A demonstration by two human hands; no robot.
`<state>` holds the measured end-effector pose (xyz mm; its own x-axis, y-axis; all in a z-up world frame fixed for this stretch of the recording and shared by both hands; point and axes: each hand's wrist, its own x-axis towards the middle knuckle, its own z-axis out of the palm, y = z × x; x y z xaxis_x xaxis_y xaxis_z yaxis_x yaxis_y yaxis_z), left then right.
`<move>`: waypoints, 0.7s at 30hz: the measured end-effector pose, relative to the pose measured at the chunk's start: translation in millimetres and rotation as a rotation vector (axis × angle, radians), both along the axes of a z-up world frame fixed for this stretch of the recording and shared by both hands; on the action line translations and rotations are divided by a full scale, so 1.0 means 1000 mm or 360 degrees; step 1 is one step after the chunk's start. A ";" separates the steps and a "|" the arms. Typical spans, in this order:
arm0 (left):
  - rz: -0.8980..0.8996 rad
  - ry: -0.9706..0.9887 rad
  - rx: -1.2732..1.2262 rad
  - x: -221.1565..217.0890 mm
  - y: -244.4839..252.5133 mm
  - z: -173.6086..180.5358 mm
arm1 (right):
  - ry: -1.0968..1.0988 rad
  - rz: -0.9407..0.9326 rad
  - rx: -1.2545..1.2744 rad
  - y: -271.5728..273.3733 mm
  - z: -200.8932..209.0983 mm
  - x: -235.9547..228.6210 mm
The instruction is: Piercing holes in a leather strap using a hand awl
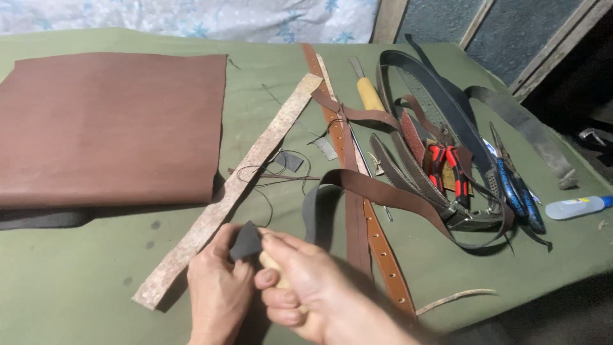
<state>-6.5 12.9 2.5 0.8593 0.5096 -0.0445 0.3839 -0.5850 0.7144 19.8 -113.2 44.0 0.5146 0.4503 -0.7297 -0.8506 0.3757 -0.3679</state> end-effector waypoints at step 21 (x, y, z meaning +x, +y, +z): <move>-0.0012 -0.0117 -0.0452 0.001 0.005 0.020 | -0.0881 0.0078 -0.1070 0.021 -0.001 -0.013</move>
<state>-5.4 18.0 22.7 0.8693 0.4790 -0.1222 0.3216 -0.3603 0.8756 6.7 -92.0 43.4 0.8653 0.0450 -0.4993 -0.4932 -0.1022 -0.8639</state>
